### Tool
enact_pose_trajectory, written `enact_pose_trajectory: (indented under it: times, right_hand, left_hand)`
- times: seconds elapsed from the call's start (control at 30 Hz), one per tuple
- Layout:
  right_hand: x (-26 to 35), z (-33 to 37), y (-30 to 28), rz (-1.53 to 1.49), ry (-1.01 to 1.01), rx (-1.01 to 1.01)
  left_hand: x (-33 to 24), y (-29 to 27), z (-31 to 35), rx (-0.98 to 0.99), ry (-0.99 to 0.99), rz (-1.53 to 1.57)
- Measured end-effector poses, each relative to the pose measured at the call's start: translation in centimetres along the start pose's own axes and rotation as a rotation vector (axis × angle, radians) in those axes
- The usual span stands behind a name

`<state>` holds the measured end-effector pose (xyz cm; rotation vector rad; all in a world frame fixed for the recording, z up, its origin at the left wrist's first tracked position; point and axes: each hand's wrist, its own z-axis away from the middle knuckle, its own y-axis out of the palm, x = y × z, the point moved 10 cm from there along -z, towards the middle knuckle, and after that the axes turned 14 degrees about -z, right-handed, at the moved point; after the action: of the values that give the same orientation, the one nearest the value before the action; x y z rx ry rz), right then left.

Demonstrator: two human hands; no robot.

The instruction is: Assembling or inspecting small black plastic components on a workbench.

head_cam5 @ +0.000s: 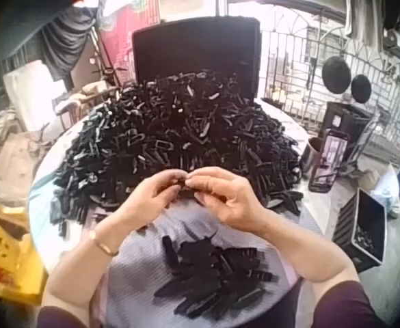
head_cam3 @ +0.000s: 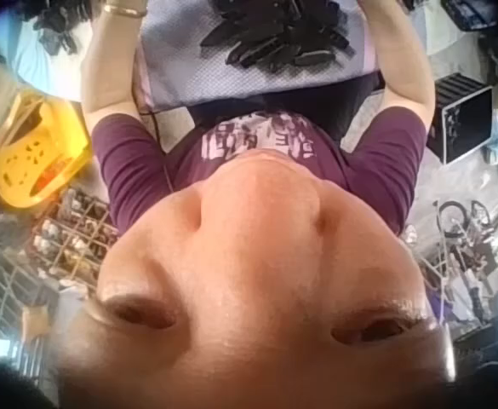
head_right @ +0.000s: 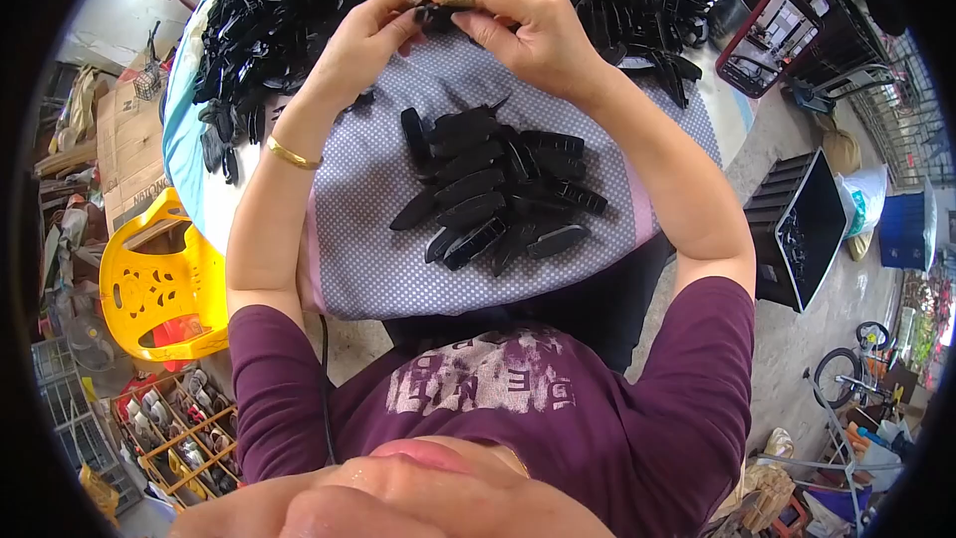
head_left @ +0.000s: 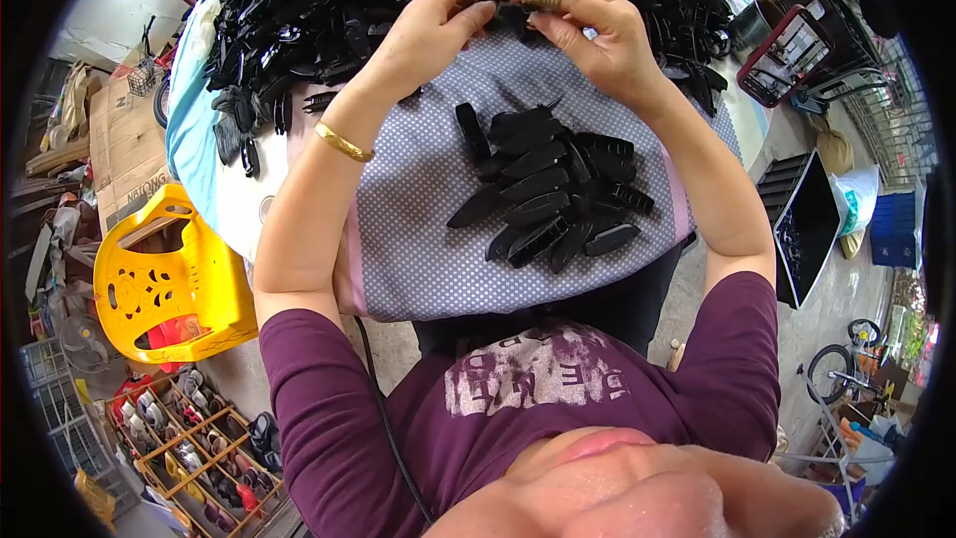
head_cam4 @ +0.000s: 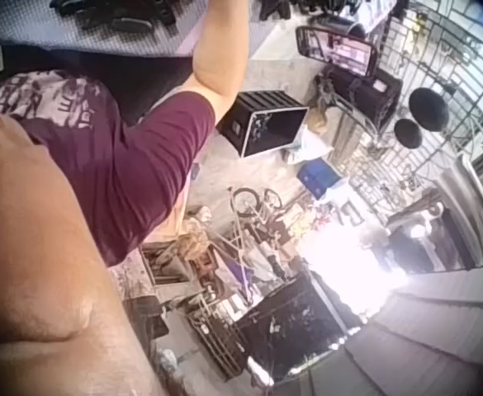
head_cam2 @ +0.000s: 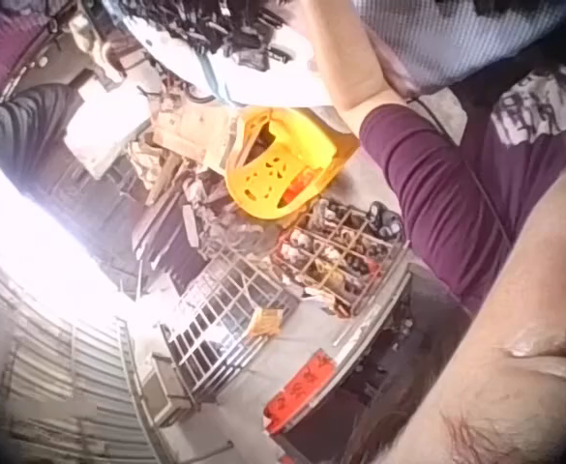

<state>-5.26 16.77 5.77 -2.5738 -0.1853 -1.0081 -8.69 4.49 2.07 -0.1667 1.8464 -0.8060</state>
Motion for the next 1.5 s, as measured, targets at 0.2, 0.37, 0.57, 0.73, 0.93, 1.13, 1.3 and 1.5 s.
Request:
enact_pose_trajectory:
  times: [0.2,0.37,0.57,0.73,0.93,1.13,1.3,1.5]
  right_hand:
    - [-0.7,0.1,1.0,-0.035,0.036,-0.009]
    - [-4.4,1.2,0.7,-0.347,0.381,-0.111]
    - [-4.3,1.6,1.0,-0.385,0.433,-0.131]
    - [-3.7,1.9,1.2,-0.225,0.343,-0.205]
    - [-4.1,1.8,1.8,-0.2,0.353,-0.102]
    - [-1.4,1.5,1.6,-0.04,0.164,-0.136]
    - [-1.7,0.5,2.5,0.283,0.25,0.193]
    - [-1.8,-0.5,-2.2,0.551,0.012,0.053]
  left_hand:
    - [0.5,0.2,0.5,0.013,-0.121,0.426]
    - [0.7,0.6,0.4,0.07,-0.082,0.716]
    - [0.8,-0.4,0.5,-0.092,-0.022,0.43]
    - [0.1,0.2,1.2,-0.204,-0.061,0.502]
    - [-1.0,-0.4,0.9,-0.145,0.063,0.518]
    - [-2.6,-0.1,1.2,-0.081,0.178,0.493]
    - [-0.4,-0.3,0.3,-0.057,-0.021,0.447]
    - [-1.6,3.5,2.3,0.392,-0.018,-0.193]
